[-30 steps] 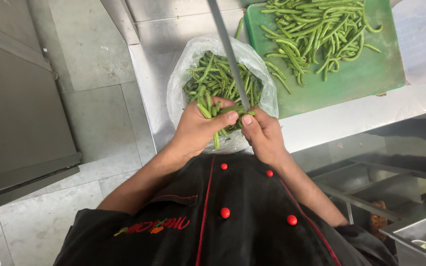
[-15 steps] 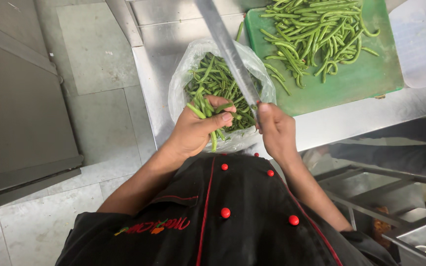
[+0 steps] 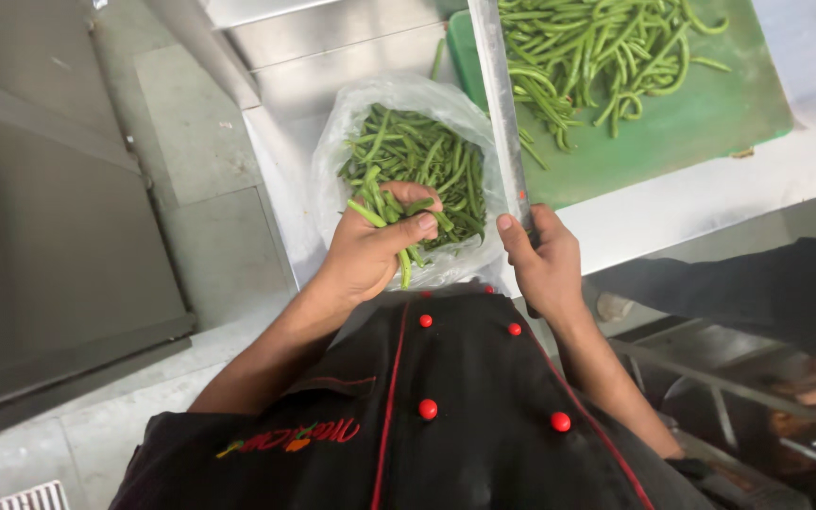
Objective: The person trims the ends of green beans using a knife. They hold a handful of beans in their left hand and use the knife in their right hand to slice off the tips, dropping the trimmed beans onto a green cutting board.
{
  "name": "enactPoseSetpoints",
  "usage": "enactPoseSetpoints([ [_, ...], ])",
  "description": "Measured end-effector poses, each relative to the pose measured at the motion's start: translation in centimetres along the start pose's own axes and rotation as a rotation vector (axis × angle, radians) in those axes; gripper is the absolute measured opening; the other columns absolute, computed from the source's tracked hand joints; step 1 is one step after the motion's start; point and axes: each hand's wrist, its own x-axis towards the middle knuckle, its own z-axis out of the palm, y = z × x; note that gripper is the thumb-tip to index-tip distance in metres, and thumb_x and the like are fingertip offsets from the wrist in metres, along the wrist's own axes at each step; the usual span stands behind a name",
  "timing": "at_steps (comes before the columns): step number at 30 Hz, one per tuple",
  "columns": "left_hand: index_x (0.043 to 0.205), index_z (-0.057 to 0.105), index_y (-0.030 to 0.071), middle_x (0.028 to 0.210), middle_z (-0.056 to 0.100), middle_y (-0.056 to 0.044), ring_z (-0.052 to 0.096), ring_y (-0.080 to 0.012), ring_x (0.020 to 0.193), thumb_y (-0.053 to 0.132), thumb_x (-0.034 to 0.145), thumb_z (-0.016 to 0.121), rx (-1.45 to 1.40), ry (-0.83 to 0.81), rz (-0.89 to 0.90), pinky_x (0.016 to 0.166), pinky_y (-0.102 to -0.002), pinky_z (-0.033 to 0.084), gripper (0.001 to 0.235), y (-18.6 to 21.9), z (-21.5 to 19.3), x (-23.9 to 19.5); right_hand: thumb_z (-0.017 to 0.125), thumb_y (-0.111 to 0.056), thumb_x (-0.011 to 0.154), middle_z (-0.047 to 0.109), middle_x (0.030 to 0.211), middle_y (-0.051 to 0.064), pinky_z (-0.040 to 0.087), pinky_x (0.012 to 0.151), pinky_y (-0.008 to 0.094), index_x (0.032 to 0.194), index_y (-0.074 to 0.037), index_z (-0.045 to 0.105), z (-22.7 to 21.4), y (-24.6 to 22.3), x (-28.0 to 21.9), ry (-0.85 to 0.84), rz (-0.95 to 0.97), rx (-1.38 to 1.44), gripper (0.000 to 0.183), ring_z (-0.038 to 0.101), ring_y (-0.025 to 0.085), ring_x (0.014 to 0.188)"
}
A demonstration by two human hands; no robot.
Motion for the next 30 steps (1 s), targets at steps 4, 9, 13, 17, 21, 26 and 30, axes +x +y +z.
enactPoseSetpoints([
  [4, 0.11, 0.066, -0.001, 0.109, 0.067, -0.011, 0.065, -0.0216, 0.089, -0.009, 0.091, 0.066, -0.059, 0.093, -0.095, 0.08, -0.032, 0.053, 0.02, -0.9, 0.6, 1.6, 0.067, -0.038, 0.098, 0.06, 0.068, 0.0, 0.046, 0.055, 0.027, 0.092, -0.002, 0.062, -1.6, 1.4, -0.9, 0.03, 0.109, 0.073, 0.037, 0.056, 0.008, 0.06],
  [9, 0.099, 0.063, 0.003, 0.101, 0.066, -0.009, 0.066, -0.022, 0.092, -0.012, 0.087, 0.06, -0.16, 0.239, -0.267, 0.082, -0.036, 0.058, 0.019, -2.2, 1.0, 6.3, 0.066, -0.033, 0.1, 0.06, 0.07, 0.0, 0.044, 0.056, 0.026, 0.096, -0.003, 0.064, -5.1, 3.1, -1.2, 0.199, 0.167, 0.146, 0.03, 0.053, 0.007, 0.061],
  [13, 0.1, 0.063, 0.003, 0.101, 0.065, -0.007, 0.066, -0.0201, 0.093, -0.01, 0.088, 0.06, -0.062, 0.232, -0.281, 0.081, -0.034, 0.058, 0.017, -3.0, 1.5, 13.5, 0.066, -0.029, 0.104, 0.056, 0.07, 0.0, 0.039, 0.054, 0.027, 0.095, -0.001, 0.06, -7.8, 3.7, -1.3, 0.344, 0.161, 0.269, 0.03, 0.049, 0.008, 0.06],
  [17, 0.102, 0.063, 0.004, 0.099, 0.065, -0.007, 0.065, -0.0183, 0.09, -0.01, 0.083, 0.064, 0.075, 0.107, -0.15, 0.074, -0.032, 0.059, 0.023, -4.1, 4.6, 22.1, 0.064, -0.025, 0.104, 0.056, 0.069, 0.0, 0.035, 0.043, 0.031, 0.096, -0.004, 0.062, -9.8, 3.6, -1.9, 0.439, 0.288, 0.322, 0.023, 0.045, 0.012, 0.049],
  [21, 0.117, 0.066, -0.002, 0.113, 0.071, -0.014, 0.066, -0.0233, 0.097, 0.004, 0.081, 0.075, 0.296, 0.082, -0.044, 0.081, -0.036, 0.055, 0.037, -6.6, 8.7, 27.6, 0.063, -0.024, 0.104, 0.059, 0.069, -0.001, 0.042, 0.055, 0.025, 0.093, -0.003, 0.061, -11.5, 4.1, -1.2, 0.434, 0.196, 0.16, 0.025, 0.051, 0.006, 0.061],
  [26, 0.131, 0.058, 0.0, 0.125, 0.07, -0.012, 0.068, -0.0229, 0.117, 0.037, 0.086, 0.081, 0.711, 0.064, -0.09, 0.103, -0.036, 0.052, 0.063, -5.6, 10.2, 27.9, 0.064, -0.024, 0.105, 0.058, 0.07, 0.0, 0.041, 0.055, 0.026, 0.091, -0.002, 0.059, -13.7, 5.5, 0.7, 0.315, 0.177, 0.17, 0.027, 0.052, 0.008, 0.061],
  [30, 0.129, 0.061, 0.001, 0.125, 0.069, -0.007, 0.065, -0.0164, 0.119, 0.031, 0.099, 0.075, 0.764, -0.01, 0.218, 0.105, -0.031, 0.051, 0.045, 0.4, 6.9, 20.5, 0.066, -0.019, 0.104, 0.058, 0.073, 0.001, 0.043, 0.059, 0.026, 0.098, -0.002, 0.06, -15.5, 6.6, 4.3, 0.182, 0.037, 0.083, 0.019, 0.053, 0.008, 0.064],
])
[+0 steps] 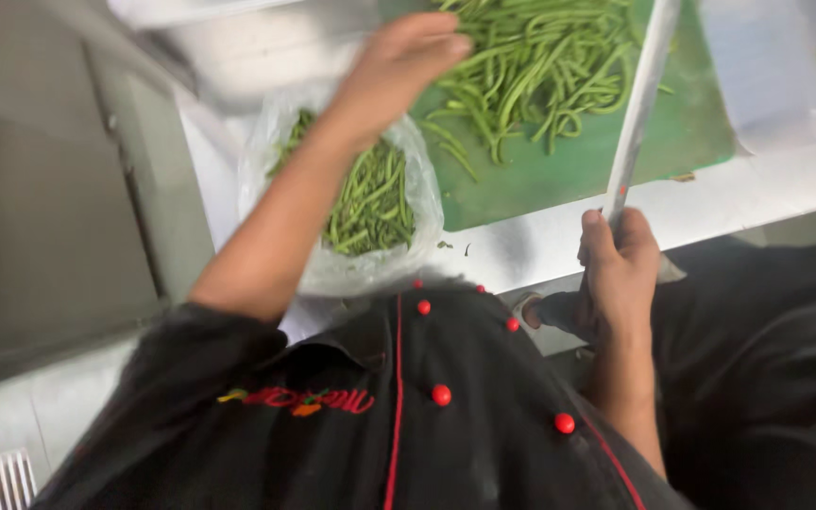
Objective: The person trims the ends of green beans using a knife. They hold a handful of beans in their left hand and use the knife in their right hand to slice off the tips, dropping the trimmed beans onto a green cutting board.
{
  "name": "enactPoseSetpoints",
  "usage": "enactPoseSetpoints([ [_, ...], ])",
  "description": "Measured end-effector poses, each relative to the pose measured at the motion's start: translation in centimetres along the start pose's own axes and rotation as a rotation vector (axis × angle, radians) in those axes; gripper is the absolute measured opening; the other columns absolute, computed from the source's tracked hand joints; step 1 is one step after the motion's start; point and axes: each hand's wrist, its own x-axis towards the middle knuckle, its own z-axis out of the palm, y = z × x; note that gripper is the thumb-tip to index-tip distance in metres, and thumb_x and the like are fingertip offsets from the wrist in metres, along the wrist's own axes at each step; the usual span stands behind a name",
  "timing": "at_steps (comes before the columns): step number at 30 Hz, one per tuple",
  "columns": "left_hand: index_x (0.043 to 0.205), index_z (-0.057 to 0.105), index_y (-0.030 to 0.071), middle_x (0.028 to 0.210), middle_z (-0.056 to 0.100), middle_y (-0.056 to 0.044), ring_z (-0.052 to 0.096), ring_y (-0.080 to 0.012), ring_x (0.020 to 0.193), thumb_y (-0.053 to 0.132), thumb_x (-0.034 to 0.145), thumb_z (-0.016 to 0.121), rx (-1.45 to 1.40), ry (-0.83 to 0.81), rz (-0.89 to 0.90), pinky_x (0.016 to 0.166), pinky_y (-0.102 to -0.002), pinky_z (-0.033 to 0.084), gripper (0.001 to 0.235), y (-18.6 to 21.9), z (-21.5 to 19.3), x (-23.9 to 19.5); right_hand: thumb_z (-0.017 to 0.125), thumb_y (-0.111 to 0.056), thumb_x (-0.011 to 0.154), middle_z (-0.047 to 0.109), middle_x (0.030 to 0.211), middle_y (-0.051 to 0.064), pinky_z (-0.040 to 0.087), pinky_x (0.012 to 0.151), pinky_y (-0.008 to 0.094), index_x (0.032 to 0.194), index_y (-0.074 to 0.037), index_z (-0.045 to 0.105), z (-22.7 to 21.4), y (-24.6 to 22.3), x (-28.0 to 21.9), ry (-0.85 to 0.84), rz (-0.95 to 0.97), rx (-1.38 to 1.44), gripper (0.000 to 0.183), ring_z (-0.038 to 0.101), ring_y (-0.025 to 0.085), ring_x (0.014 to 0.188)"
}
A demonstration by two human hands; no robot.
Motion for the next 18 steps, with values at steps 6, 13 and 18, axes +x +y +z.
enactPoseSetpoints([
  [6, 0.098, 0.075, 0.006, 0.094, 0.074, -0.008, 0.07, -0.0201, 0.083, 0.01, 0.095, 0.064, 0.607, 0.415, 0.017, 0.075, -0.033, 0.055, 0.012, 1.5, -2.2, -14.6, 0.065, -0.008, 0.097, 0.061, 0.079, 0.003, 0.045, 0.057, 0.025, 0.112, -0.002, 0.057, 1.2, -0.9, 4.7, -0.218, -0.098, -0.023, 0.017, 0.056, 0.009, 0.065],
  [13, 0.089, 0.071, 0.006, 0.092, 0.066, -0.016, 0.066, -0.0364, 0.087, 0.012, 0.085, 0.074, 1.249, 0.683, 0.088, 0.077, -0.047, 0.053, 0.007, -1.6, 3.4, -13.0, 0.063, -0.008, 0.104, 0.06, 0.085, 0.001, 0.046, 0.061, 0.024, 0.121, -0.003, 0.055, 5.2, -1.6, 8.1, -0.623, -0.187, 0.37, 0.019, 0.057, 0.009, 0.07],
  [18, 0.108, 0.071, 0.006, 0.093, 0.071, -0.008, 0.065, -0.0241, 0.082, 0.014, 0.099, 0.07, 0.764, 0.794, 0.124, 0.073, -0.036, 0.053, 0.012, -1.0, 3.4, -15.9, 0.064, -0.011, 0.1, 0.061, 0.085, 0.001, 0.049, 0.06, 0.024, 0.123, -0.003, 0.059, 8.4, -1.8, 8.2, -0.872, -0.22, 0.275, 0.024, 0.058, 0.008, 0.067],
])
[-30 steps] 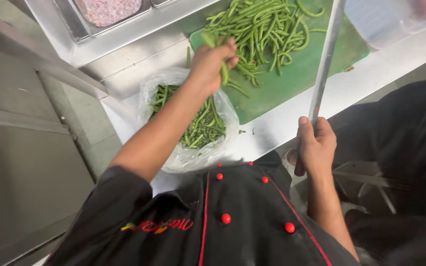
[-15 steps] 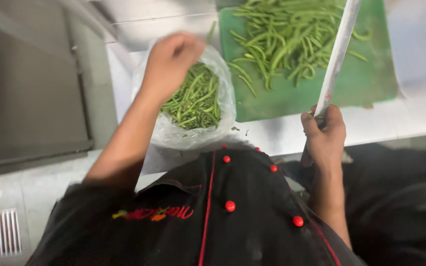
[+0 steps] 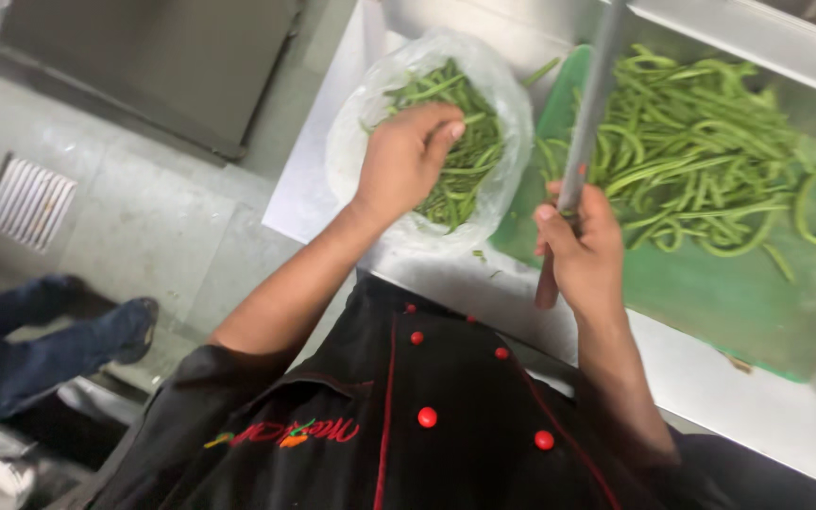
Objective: The person trims the ends of green beans using a knife. They hold a handful of beans in their left hand and use the knife in their right hand to slice off the tips, dropping the trimmed beans onto a green cutting board.
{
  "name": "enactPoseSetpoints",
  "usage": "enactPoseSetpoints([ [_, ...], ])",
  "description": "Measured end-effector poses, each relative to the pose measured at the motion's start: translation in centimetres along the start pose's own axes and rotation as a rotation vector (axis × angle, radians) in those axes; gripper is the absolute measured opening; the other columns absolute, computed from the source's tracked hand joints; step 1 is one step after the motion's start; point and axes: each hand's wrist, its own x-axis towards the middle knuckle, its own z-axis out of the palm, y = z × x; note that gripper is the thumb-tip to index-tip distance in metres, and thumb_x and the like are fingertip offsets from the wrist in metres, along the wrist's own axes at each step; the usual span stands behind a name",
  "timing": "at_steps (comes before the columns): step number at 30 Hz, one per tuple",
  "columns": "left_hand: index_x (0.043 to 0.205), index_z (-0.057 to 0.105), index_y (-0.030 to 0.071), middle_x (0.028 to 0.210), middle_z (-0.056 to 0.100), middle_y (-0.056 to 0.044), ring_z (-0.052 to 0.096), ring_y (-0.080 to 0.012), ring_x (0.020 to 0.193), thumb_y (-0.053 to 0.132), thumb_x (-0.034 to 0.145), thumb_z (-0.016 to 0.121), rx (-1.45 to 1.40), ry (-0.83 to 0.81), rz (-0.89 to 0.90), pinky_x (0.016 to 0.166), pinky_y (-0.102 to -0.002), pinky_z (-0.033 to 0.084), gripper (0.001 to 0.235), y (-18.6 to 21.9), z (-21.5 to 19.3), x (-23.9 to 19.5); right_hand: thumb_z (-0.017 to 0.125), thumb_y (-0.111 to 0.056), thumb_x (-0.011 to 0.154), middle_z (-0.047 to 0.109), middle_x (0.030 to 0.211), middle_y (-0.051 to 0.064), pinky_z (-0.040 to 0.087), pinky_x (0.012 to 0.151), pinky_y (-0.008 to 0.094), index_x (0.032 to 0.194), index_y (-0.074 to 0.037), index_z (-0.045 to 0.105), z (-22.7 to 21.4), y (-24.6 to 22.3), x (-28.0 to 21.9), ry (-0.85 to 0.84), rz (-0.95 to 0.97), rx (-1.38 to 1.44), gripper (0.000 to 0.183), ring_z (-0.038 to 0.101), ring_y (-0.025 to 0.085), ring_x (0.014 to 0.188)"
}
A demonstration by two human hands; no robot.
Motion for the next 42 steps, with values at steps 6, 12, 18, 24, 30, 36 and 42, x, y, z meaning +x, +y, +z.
enactPoseSetpoints([
  [6, 0.114, 0.069, 0.0, 0.087, 0.074, -0.001, 0.056, -0.0049, 0.067, 0.018, 0.101, 0.066, -0.639, -0.271, -0.585, 0.059, -0.021, 0.047, 0.022, -1.0, -2.9, -0.8, 0.059, -0.029, 0.104, 0.053, 0.069, 0.002, 0.042, 0.045, 0.026, 0.105, -0.004, 0.061, 5.9, 0.5, 0.8, -0.154, 0.205, 0.163, 0.025, 0.049, 0.009, 0.052],
  [12, 0.115, 0.07, 0.001, 0.096, 0.074, -0.003, 0.067, -0.0093, 0.087, 0.016, 0.101, 0.068, -0.569, -0.494, -0.269, 0.079, -0.026, 0.055, 0.02, -1.1, -5.3, -1.2, 0.052, -0.036, 0.105, 0.05, 0.067, 0.002, 0.04, 0.042, 0.026, 0.09, -0.006, 0.054, 10.5, -0.2, 1.6, -0.15, 0.255, 0.309, 0.034, 0.047, 0.01, 0.05],
  [18, 0.108, 0.073, 0.008, 0.094, 0.075, -0.007, 0.07, -0.013, 0.08, 0.018, 0.095, 0.074, -0.31, -0.548, -0.095, 0.07, -0.029, 0.054, 0.017, -1.8, -9.4, 1.1, 0.049, -0.038, 0.107, 0.051, 0.067, 0.002, 0.043, 0.044, 0.027, 0.088, -0.007, 0.052, 13.5, -1.4, 2.0, -0.14, 0.162, 0.199, 0.037, 0.047, 0.01, 0.05],
  [24, 0.109, 0.073, 0.008, 0.093, 0.076, -0.007, 0.069, -0.0144, 0.075, 0.019, 0.096, 0.072, -0.322, -0.674, -0.101, 0.068, -0.029, 0.054, 0.017, -3.7, -9.3, 1.7, 0.045, -0.04, 0.108, 0.05, 0.066, 0.002, 0.043, 0.044, 0.026, 0.086, -0.007, 0.049, 15.1, -1.0, 0.7, -0.05, 0.184, 0.157, 0.04, 0.047, 0.01, 0.048],
  [30, 0.114, 0.068, 0.002, 0.097, 0.075, -0.008, 0.07, -0.0141, 0.084, 0.014, 0.097, 0.068, -0.968, -0.508, -0.741, 0.073, -0.028, 0.06, 0.02, -5.8, -6.8, 2.2, 0.053, -0.039, 0.107, 0.051, 0.064, 0.001, 0.04, 0.046, 0.026, 0.09, -0.006, 0.051, 14.7, -1.4, -0.6, 0.043, 0.092, -0.066, 0.037, 0.047, 0.009, 0.05],
  [36, 0.112, 0.066, 0.0, 0.098, 0.072, -0.008, 0.068, -0.0142, 0.085, 0.012, 0.097, 0.07, -1.179, -0.516, -0.937, 0.075, -0.028, 0.059, 0.02, -6.1, -5.9, -0.5, 0.072, -0.034, 0.094, 0.056, 0.065, 0.01, 0.047, 0.052, 0.036, 0.109, -0.002, 0.057, 14.2, -0.9, -0.9, 0.013, -0.243, -0.539, 0.038, 0.06, 0.025, 0.055],
  [42, 0.111, 0.064, 0.0, 0.099, 0.07, -0.011, 0.067, -0.0168, 0.082, 0.012, 0.1, 0.067, -1.119, -0.367, -0.942, 0.071, -0.031, 0.058, 0.016, -5.2, -5.9, -1.6, 0.075, -0.035, 0.095, 0.063, 0.069, 0.014, 0.05, 0.056, 0.041, 0.104, -0.006, 0.061, 14.5, 0.2, -0.7, -0.074, -0.359, -0.672, 0.034, 0.067, 0.034, 0.062],
])
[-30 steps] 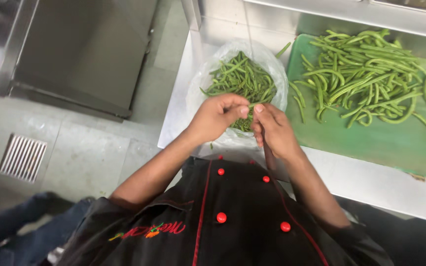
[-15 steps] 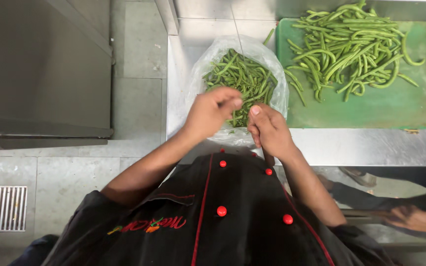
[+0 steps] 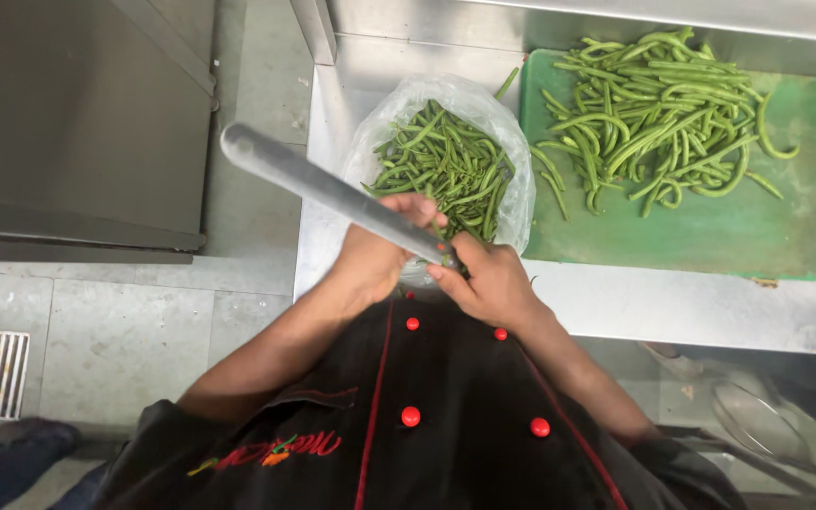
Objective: The person trims the ends of green beans using a knife. They hold a handful of beans in their left hand and use the knife in their right hand to slice off the tips, dropping the trimmed beans onto a green cutting board.
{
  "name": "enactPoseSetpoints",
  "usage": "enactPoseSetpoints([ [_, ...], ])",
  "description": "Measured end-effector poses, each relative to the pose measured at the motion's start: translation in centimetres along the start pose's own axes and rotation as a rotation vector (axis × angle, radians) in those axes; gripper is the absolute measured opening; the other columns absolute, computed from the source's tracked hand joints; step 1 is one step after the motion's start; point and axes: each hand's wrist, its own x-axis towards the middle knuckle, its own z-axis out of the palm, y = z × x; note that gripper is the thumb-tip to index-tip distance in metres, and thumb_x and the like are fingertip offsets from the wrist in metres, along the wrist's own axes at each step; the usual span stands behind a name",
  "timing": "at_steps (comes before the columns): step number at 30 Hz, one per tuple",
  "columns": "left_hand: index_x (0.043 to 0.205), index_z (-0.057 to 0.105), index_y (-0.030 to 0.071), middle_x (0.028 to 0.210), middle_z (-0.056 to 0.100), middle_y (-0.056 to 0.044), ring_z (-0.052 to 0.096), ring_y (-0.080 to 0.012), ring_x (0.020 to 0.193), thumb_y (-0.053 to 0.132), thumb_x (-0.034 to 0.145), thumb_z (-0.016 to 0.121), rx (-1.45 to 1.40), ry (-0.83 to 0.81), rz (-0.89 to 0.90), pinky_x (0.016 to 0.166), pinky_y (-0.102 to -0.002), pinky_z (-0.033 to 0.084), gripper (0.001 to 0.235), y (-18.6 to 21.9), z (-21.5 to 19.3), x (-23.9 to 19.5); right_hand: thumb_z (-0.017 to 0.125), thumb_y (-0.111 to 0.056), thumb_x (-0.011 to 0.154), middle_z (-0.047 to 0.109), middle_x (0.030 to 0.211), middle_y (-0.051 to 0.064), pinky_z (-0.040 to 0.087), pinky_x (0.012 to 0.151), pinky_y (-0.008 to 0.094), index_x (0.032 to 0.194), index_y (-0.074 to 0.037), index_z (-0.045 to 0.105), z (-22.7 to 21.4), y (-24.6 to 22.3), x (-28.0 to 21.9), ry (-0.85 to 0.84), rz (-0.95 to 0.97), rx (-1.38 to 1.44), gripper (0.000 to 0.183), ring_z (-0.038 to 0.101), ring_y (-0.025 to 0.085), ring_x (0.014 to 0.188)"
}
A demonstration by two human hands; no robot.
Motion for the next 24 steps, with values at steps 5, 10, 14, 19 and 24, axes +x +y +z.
enactPoseSetpoints([
  [5, 0.112, 0.06, 0.002, 0.105, 0.07, -0.013, 0.072, -0.0197, 0.088, 0.009, 0.096, 0.057, -0.076, 0.133, 0.156, 0.079, -0.033, 0.063, 0.018, 1.2, -3.6, 2.4, 0.067, -0.036, 0.099, 0.059, 0.066, 0.011, 0.048, 0.053, 0.036, 0.101, -0.004, 0.062, -0.5, 1.6, -0.1, 0.024, 0.178, 0.173, 0.033, 0.06, 0.024, 0.056],
  [10, 0.118, 0.059, -0.002, 0.108, 0.066, -0.018, 0.064, -0.0319, 0.092, 0.024, 0.095, 0.071, 1.093, 0.51, 0.796, 0.077, -0.041, 0.052, 0.036, 4.2, -5.9, 5.1, 0.06, -0.04, 0.104, 0.058, 0.06, 0.006, 0.043, 0.051, 0.031, 0.085, -0.004, 0.071, -2.0, 2.7, 1.2, 0.147, 0.638, 0.264, 0.043, 0.052, 0.012, 0.052],
  [14, 0.113, 0.068, 0.002, 0.101, 0.07, -0.019, 0.07, -0.0349, 0.092, 0.032, 0.098, 0.073, 1.55, 0.243, 0.178, 0.086, -0.046, 0.051, 0.033, 6.7, -4.3, 6.8, 0.076, -0.039, 0.093, 0.057, 0.06, 0.008, 0.041, 0.052, 0.032, 0.091, -0.002, 0.071, -3.3, 2.7, 1.3, 0.16, 0.544, -0.029, 0.037, 0.047, 0.014, 0.054],
  [19, 0.109, 0.071, 0.001, 0.092, 0.073, -0.017, 0.063, -0.0183, 0.081, 0.028, 0.099, 0.068, 0.92, -0.103, 0.399, 0.079, -0.036, 0.053, 0.03, 6.0, -3.4, 6.1, 0.079, -0.036, 0.092, 0.058, 0.064, 0.007, 0.041, 0.053, 0.033, 0.093, 0.0, 0.068, -4.1, 2.8, 0.9, 0.302, 0.561, 0.051, 0.037, 0.047, 0.012, 0.058],
  [24, 0.107, 0.07, -0.001, 0.087, 0.072, -0.016, 0.065, -0.0215, 0.077, 0.029, 0.098, 0.068, 1.135, 0.13, 0.341, 0.074, -0.037, 0.053, 0.031, 8.1, -6.8, 5.7, 0.081, -0.034, 0.089, 0.062, 0.066, 0.004, 0.044, 0.053, 0.031, 0.098, 0.0, 0.067, -4.3, 2.9, 0.5, 0.297, 0.628, 0.031, 0.038, 0.051, 0.012, 0.057],
])
